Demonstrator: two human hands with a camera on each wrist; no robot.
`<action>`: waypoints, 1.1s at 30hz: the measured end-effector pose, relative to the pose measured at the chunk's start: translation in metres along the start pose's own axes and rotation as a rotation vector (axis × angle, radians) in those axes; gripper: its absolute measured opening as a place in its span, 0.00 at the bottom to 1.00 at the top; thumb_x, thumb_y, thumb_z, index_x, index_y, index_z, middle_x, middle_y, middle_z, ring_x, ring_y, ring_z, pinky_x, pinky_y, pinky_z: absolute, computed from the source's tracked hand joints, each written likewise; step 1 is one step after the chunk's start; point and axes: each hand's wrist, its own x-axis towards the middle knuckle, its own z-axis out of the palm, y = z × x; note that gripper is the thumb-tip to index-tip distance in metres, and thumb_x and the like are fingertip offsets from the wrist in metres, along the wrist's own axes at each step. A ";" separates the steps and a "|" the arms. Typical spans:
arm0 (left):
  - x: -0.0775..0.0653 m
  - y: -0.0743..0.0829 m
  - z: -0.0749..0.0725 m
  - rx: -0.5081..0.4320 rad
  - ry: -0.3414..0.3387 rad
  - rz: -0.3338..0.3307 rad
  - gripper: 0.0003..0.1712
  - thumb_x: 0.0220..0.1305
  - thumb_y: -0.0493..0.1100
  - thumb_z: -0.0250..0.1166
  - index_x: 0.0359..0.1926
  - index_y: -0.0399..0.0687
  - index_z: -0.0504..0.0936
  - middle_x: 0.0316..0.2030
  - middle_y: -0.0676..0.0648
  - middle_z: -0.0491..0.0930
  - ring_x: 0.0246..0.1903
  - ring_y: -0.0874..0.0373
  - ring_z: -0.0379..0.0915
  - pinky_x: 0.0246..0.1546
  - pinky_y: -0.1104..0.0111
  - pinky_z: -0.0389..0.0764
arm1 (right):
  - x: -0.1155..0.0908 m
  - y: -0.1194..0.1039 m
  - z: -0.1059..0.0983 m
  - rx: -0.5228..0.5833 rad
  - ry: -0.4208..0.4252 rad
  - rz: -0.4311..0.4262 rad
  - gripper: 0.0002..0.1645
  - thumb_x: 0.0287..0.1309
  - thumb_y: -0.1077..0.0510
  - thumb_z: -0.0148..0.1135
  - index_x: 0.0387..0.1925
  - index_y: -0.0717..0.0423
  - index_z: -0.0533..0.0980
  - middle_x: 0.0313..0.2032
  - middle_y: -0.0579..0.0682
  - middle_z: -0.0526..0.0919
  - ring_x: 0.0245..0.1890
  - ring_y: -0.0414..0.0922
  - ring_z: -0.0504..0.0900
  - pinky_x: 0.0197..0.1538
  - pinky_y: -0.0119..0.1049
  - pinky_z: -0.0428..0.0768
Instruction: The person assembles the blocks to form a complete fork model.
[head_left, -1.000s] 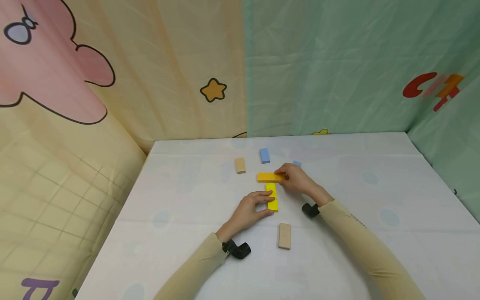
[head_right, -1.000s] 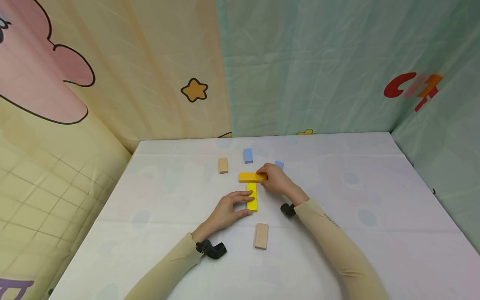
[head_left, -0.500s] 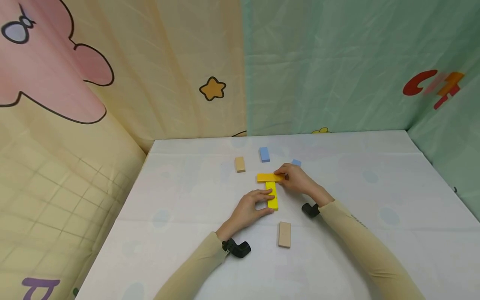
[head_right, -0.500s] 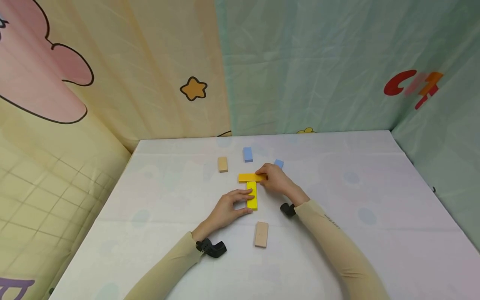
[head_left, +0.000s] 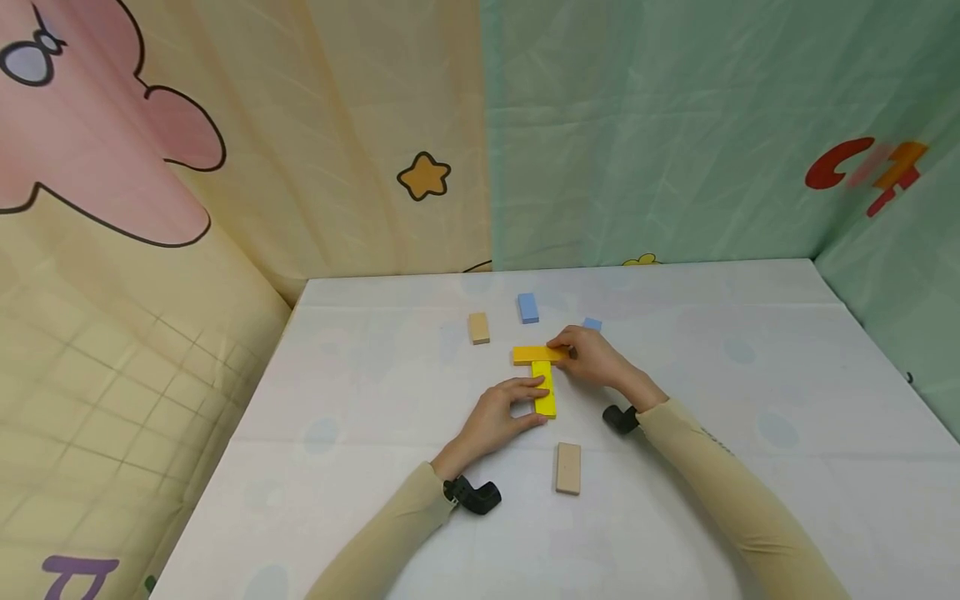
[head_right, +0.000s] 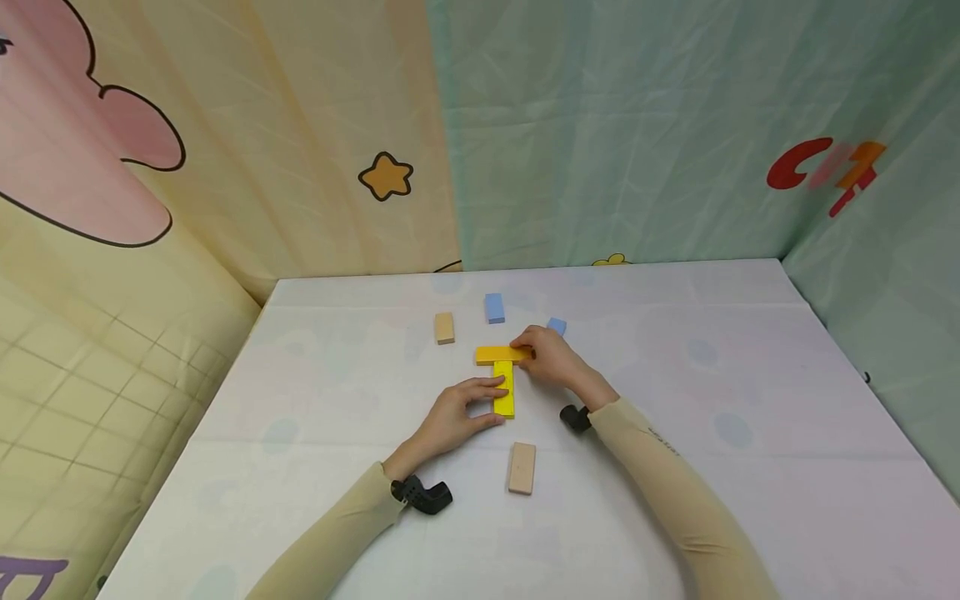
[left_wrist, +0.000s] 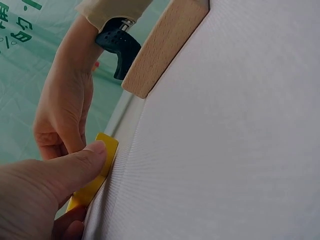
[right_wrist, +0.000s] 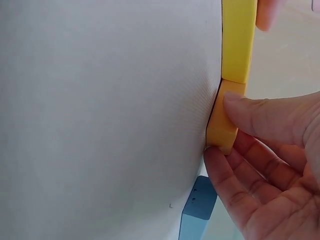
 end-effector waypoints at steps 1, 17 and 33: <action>0.000 0.000 0.000 -0.002 0.000 0.002 0.23 0.56 0.46 0.70 0.54 0.47 0.81 0.59 0.53 0.73 0.61 0.59 0.65 0.60 0.64 0.64 | 0.000 0.000 0.000 0.001 0.000 0.002 0.17 0.54 0.68 0.66 0.48 0.68 0.79 0.43 0.57 0.80 0.40 0.49 0.77 0.46 0.43 0.77; 0.011 0.002 -0.007 -0.014 0.008 -0.052 0.12 0.61 0.45 0.67 0.45 0.48 0.85 0.51 0.54 0.79 0.54 0.59 0.70 0.56 0.66 0.68 | 0.001 0.001 -0.002 -0.006 -0.023 -0.012 0.17 0.54 0.68 0.66 0.48 0.68 0.78 0.44 0.57 0.80 0.42 0.50 0.77 0.47 0.44 0.77; 0.012 -0.004 -0.006 -0.074 0.017 -0.054 0.12 0.58 0.44 0.70 0.43 0.49 0.86 0.49 0.55 0.80 0.53 0.61 0.70 0.56 0.67 0.67 | -0.001 0.003 -0.001 -0.001 -0.052 0.001 0.17 0.55 0.70 0.64 0.48 0.66 0.77 0.44 0.57 0.79 0.42 0.50 0.76 0.49 0.46 0.75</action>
